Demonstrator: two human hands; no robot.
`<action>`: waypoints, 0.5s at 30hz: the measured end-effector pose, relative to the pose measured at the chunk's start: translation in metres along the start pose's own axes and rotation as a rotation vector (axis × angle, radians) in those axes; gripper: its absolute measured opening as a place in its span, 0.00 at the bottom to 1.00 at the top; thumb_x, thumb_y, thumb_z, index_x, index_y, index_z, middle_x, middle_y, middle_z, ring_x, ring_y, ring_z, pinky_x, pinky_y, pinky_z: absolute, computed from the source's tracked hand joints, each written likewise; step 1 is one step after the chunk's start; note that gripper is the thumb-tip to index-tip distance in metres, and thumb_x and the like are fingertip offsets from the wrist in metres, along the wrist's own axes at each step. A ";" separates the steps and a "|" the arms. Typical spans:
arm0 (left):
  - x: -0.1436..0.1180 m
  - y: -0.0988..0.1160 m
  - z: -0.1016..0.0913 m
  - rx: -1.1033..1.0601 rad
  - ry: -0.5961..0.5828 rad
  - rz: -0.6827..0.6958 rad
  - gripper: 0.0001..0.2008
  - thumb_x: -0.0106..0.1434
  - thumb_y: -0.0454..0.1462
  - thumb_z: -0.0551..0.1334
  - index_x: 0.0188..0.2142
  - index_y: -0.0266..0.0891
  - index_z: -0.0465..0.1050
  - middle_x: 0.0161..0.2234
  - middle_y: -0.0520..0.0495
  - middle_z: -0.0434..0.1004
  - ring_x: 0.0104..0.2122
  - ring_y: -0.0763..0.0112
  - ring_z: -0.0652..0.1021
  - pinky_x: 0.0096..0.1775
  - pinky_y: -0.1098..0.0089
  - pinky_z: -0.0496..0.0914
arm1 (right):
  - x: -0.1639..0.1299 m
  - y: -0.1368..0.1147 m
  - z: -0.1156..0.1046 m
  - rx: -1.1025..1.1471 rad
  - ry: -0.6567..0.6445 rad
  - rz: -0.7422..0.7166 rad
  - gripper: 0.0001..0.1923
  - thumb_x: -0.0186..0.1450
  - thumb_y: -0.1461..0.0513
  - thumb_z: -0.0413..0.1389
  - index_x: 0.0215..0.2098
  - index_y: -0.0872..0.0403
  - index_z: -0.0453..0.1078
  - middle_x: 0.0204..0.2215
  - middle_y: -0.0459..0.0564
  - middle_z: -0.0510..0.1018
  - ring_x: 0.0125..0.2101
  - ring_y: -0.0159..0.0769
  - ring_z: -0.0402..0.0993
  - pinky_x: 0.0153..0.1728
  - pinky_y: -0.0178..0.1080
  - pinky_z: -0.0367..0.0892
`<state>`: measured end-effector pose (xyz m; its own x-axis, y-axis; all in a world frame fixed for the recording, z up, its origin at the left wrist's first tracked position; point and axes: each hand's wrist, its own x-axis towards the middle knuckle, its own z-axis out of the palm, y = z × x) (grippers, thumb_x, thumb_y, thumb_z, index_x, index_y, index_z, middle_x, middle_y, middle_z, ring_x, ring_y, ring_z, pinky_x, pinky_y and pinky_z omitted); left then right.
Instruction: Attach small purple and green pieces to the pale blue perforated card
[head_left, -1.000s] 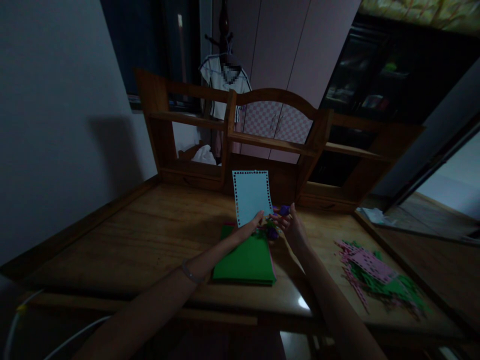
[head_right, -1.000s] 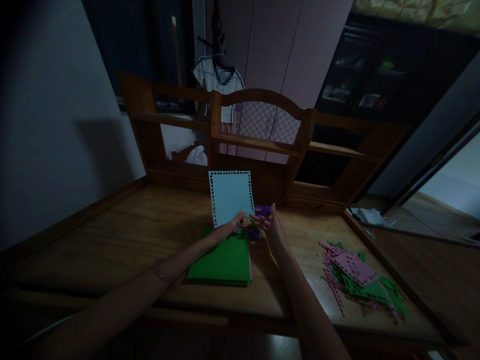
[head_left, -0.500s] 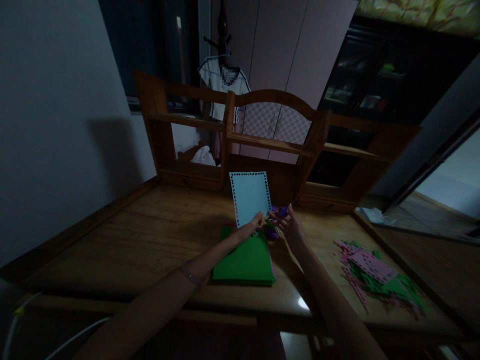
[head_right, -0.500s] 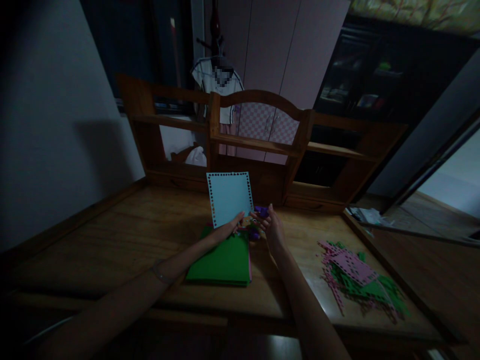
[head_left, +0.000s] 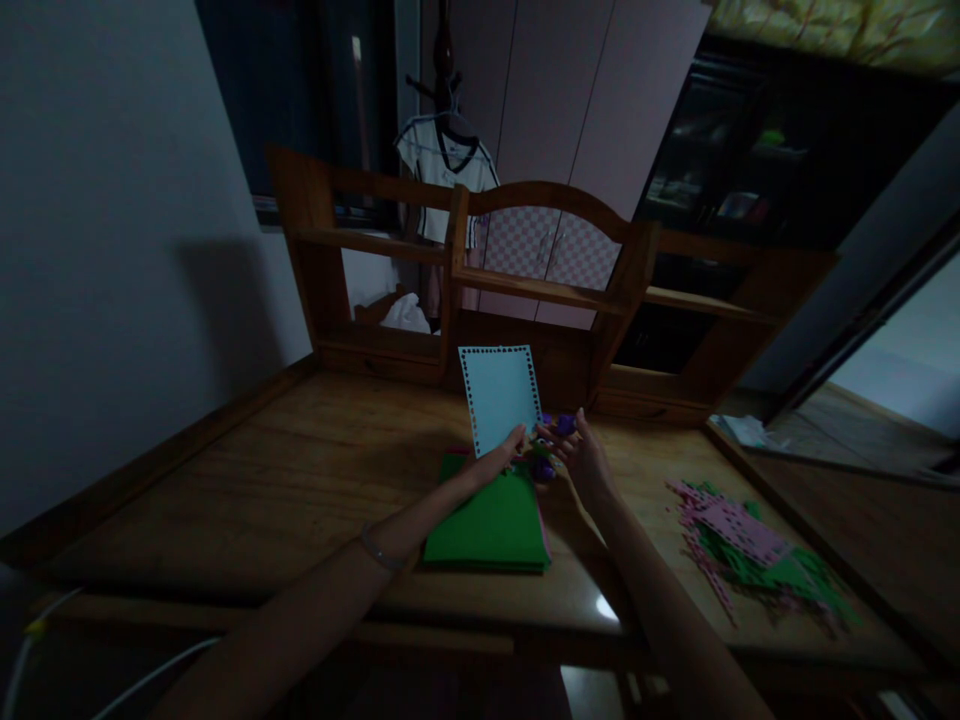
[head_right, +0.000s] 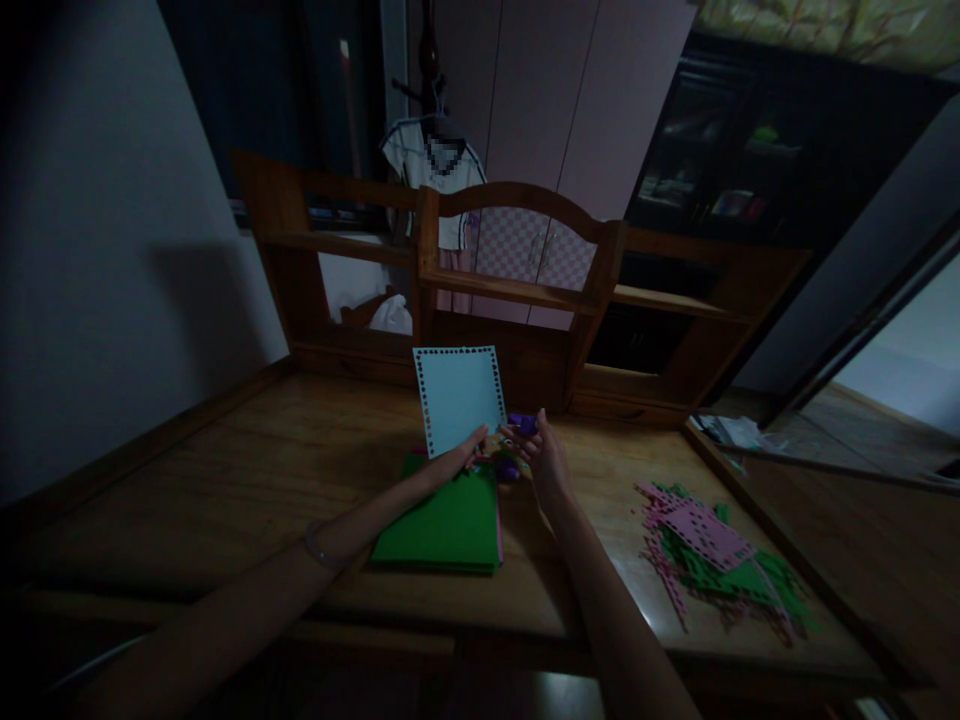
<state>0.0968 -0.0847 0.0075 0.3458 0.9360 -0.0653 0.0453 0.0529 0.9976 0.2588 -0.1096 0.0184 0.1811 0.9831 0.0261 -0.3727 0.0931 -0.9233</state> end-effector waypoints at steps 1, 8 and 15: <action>0.000 0.000 0.000 0.015 0.022 0.013 0.22 0.61 0.54 0.53 0.24 0.38 0.64 0.19 0.53 0.61 0.20 0.76 0.63 0.24 0.75 0.57 | 0.000 0.000 0.000 -0.003 -0.001 0.002 0.22 0.60 0.43 0.54 0.33 0.52 0.70 0.35 0.53 0.80 0.42 0.46 0.77 0.37 0.41 0.74; 0.003 -0.006 0.001 0.028 0.041 0.026 0.23 0.59 0.55 0.53 0.26 0.37 0.66 0.21 0.53 0.64 0.21 0.76 0.64 0.23 0.76 0.58 | -0.001 -0.001 0.000 0.011 -0.003 0.006 0.21 0.60 0.44 0.54 0.34 0.53 0.70 0.35 0.53 0.80 0.41 0.45 0.77 0.38 0.41 0.74; -0.001 0.002 0.001 0.056 0.046 0.014 0.22 0.62 0.53 0.52 0.22 0.38 0.64 0.17 0.53 0.59 0.20 0.75 0.63 0.22 0.75 0.57 | 0.001 0.000 -0.001 0.006 0.007 0.000 0.21 0.60 0.43 0.54 0.34 0.52 0.70 0.35 0.53 0.80 0.40 0.45 0.78 0.37 0.41 0.74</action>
<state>0.0976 -0.0864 0.0097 0.3029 0.9517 -0.0490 0.0932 0.0216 0.9954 0.2595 -0.1086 0.0180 0.1875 0.9820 0.0231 -0.3781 0.0939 -0.9210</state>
